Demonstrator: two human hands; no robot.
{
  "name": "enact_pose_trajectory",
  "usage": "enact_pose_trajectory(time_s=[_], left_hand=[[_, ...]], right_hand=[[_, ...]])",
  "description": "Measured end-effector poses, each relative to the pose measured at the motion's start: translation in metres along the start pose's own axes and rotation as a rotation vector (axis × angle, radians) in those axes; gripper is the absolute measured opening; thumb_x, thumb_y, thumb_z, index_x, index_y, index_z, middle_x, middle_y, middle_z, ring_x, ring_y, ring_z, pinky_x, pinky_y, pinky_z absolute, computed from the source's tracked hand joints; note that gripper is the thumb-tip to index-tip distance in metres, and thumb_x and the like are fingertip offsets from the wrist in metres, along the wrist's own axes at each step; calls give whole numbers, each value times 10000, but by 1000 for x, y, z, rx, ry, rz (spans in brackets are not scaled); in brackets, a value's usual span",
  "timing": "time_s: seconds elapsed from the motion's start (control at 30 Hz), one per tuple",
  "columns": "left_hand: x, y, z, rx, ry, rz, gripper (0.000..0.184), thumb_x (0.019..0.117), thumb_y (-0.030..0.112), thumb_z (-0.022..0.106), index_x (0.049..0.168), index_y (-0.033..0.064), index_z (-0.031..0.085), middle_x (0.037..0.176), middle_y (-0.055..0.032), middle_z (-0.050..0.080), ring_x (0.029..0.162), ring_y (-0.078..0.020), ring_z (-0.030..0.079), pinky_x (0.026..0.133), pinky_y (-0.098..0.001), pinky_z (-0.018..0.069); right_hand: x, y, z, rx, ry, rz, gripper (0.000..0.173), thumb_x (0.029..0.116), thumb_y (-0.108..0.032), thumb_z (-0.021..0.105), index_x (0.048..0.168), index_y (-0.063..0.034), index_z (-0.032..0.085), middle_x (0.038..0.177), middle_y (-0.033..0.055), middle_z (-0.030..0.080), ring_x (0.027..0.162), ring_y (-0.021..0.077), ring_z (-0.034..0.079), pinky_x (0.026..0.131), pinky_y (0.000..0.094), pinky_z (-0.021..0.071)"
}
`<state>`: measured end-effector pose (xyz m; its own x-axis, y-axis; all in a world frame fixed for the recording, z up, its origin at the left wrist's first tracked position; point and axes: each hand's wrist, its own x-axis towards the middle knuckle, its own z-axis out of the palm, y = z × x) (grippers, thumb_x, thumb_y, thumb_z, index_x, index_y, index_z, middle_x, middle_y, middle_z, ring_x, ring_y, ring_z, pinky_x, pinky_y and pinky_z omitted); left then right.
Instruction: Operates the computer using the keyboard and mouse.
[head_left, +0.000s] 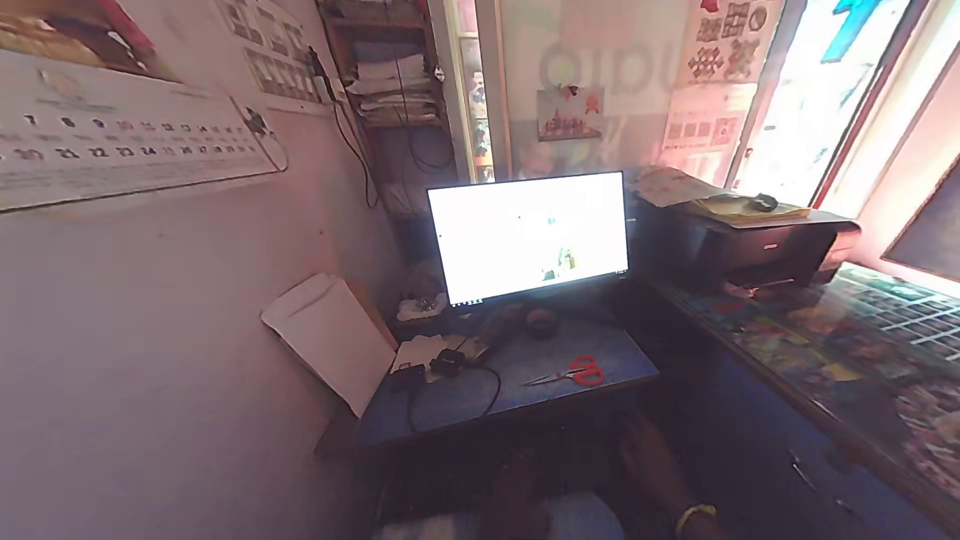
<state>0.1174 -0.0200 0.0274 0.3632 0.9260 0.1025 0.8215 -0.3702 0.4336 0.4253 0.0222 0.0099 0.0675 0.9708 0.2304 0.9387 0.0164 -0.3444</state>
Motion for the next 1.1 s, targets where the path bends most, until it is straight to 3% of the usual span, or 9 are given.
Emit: enact_pose_trajectory(time_s=[0.1,0.23,0.33,0.87,0.93,1.03,1.1], left_hand=[[-1,-2,1,26,-44,11,730,1002,526,491,1571,77,402,1670,-81,323,1558,-265,264,1276,-513,166],[1,-26,33,76,59,119,677,1027,526,482,1520,63,482,1655,-95,352,1549,-266,287,1272,-514,185],[2,-28,35,98,55,125,661,1048,512,441,1524,55,474,1657,-97,347,1551,-269,284,1271,-515,188],[2,-31,37,117,56,147,617,1064,522,391,1466,83,551,1651,-68,366,1552,-248,284,1274,-506,189],[3,-27,31,107,43,117,608,1060,514,419,1478,90,540,1655,-67,358,1551,-248,285,1273,-499,196],[-3,-20,4,96,33,-61,606,1025,477,510,1546,171,464,1639,-53,389,1525,-263,341,1248,-498,275],[-14,-31,-14,133,46,-175,597,1036,463,485,1536,138,474,1600,-119,440,1490,-323,397,1223,-542,305]], right_hand=[[-1,-2,-1,7,5,-3,478,1008,-343,553,1441,-145,597,1540,183,489,1414,343,491,1148,491,434],[-2,0,0,-11,-18,19,476,1022,-376,523,1426,-139,607,1549,169,482,1422,318,484,1161,466,426],[0,0,1,-27,-30,27,490,1033,-415,495,1417,-136,613,1570,158,460,1436,300,472,1164,454,425],[1,-3,1,-2,-6,30,459,1029,-349,498,1438,-165,597,1570,133,465,1446,306,454,1165,460,420],[2,-3,1,-9,-11,33,466,1034,-360,485,1451,-178,586,1578,134,454,1452,303,446,1173,457,410],[6,-3,0,-13,-13,37,473,1033,-362,487,1453,-169,587,1576,155,454,1444,319,459,1167,462,417],[7,-4,1,1,-32,49,482,1031,-366,495,1459,-160,580,1584,160,441,1451,321,448,1175,467,407]])
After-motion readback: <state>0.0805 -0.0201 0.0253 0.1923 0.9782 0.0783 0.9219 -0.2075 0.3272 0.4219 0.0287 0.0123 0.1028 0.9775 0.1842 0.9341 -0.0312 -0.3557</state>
